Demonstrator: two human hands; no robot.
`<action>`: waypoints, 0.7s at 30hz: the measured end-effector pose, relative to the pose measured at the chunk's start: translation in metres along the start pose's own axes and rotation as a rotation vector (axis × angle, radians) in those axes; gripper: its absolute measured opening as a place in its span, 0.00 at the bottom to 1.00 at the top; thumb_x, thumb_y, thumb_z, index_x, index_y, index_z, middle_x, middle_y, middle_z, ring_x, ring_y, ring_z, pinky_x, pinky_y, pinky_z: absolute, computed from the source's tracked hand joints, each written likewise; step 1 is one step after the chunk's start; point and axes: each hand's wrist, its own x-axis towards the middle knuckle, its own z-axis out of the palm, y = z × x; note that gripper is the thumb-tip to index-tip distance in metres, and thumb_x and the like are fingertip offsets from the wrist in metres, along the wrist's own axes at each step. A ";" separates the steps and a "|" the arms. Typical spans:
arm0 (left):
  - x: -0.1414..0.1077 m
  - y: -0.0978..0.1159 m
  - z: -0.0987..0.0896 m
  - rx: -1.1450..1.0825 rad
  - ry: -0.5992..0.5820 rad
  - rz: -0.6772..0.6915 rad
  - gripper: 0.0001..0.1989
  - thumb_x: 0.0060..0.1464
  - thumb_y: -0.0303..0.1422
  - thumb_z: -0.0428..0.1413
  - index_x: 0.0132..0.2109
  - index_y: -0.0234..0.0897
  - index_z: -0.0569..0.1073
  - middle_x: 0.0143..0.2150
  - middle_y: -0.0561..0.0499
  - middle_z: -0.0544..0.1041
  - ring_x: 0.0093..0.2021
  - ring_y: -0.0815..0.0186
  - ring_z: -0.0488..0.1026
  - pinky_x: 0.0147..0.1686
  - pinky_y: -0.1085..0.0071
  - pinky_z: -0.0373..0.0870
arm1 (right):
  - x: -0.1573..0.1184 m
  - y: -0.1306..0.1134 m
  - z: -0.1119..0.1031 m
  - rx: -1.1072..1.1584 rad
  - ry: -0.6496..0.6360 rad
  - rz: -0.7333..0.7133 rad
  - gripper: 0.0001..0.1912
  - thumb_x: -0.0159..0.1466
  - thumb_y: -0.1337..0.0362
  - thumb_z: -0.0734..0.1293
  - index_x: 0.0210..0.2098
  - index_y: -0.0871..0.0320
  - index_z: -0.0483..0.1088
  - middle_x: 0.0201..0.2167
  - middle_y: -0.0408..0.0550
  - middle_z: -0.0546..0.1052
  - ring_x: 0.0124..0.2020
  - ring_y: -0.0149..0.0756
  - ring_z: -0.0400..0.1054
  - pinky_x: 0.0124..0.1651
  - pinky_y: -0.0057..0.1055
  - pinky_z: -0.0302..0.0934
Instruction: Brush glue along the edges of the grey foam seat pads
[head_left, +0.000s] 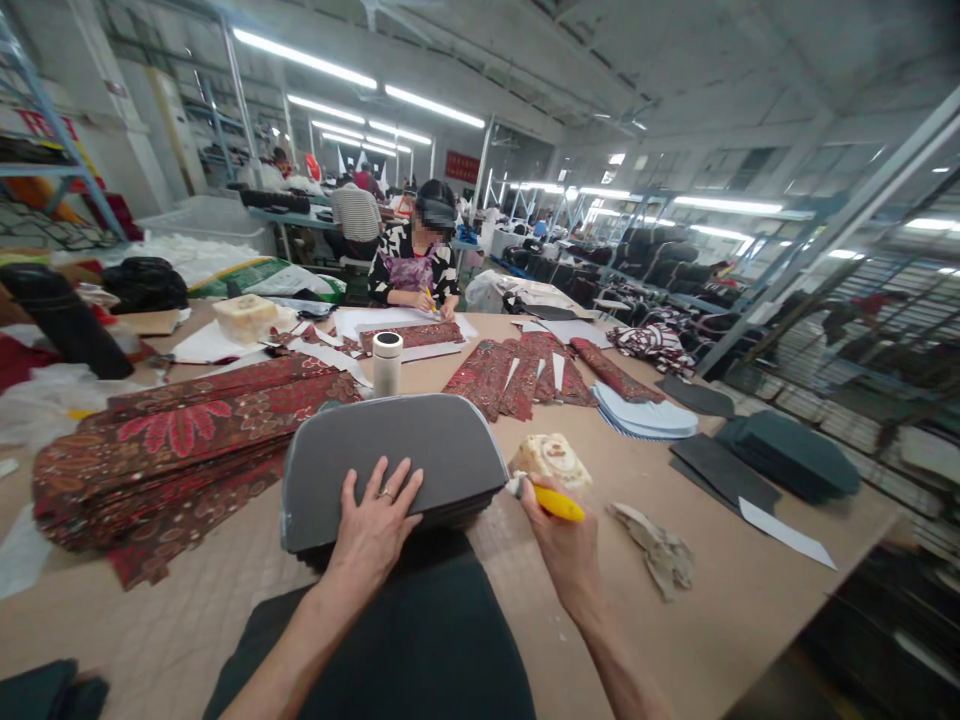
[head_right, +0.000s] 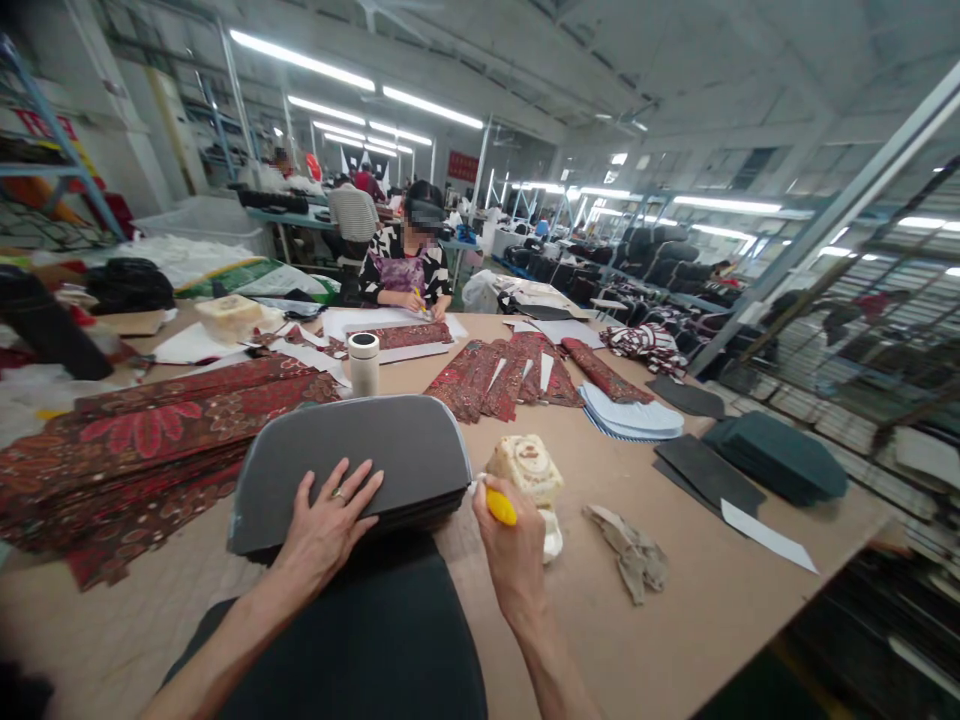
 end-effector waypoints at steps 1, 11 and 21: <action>-0.001 -0.001 -0.006 -0.057 -0.015 -0.004 0.24 0.56 0.33 0.52 0.60 0.42 0.65 0.65 0.47 0.58 0.65 0.45 0.50 0.59 0.37 0.42 | -0.008 -0.004 -0.007 0.029 0.017 0.014 0.15 0.62 0.54 0.61 0.35 0.58 0.74 0.32 0.49 0.78 0.33 0.36 0.71 0.41 0.31 0.61; -0.037 -0.124 -0.054 -0.744 0.067 -0.182 0.25 0.58 0.35 0.42 0.60 0.33 0.61 0.47 0.46 0.77 0.50 0.62 0.71 0.55 0.63 0.62 | -0.019 -0.093 0.015 0.590 -0.334 0.362 0.20 0.56 0.50 0.66 0.38 0.59 0.74 0.19 0.40 0.69 0.19 0.28 0.60 0.22 0.26 0.56; -0.046 -0.137 -0.030 -0.542 0.044 0.033 0.25 0.56 0.26 0.41 0.62 0.37 0.59 0.51 0.48 0.74 0.52 0.66 0.68 0.56 0.66 0.61 | -0.035 -0.151 0.083 0.755 -0.771 0.135 0.12 0.55 0.55 0.66 0.32 0.58 0.72 0.28 0.44 0.76 0.29 0.31 0.68 0.33 0.26 0.63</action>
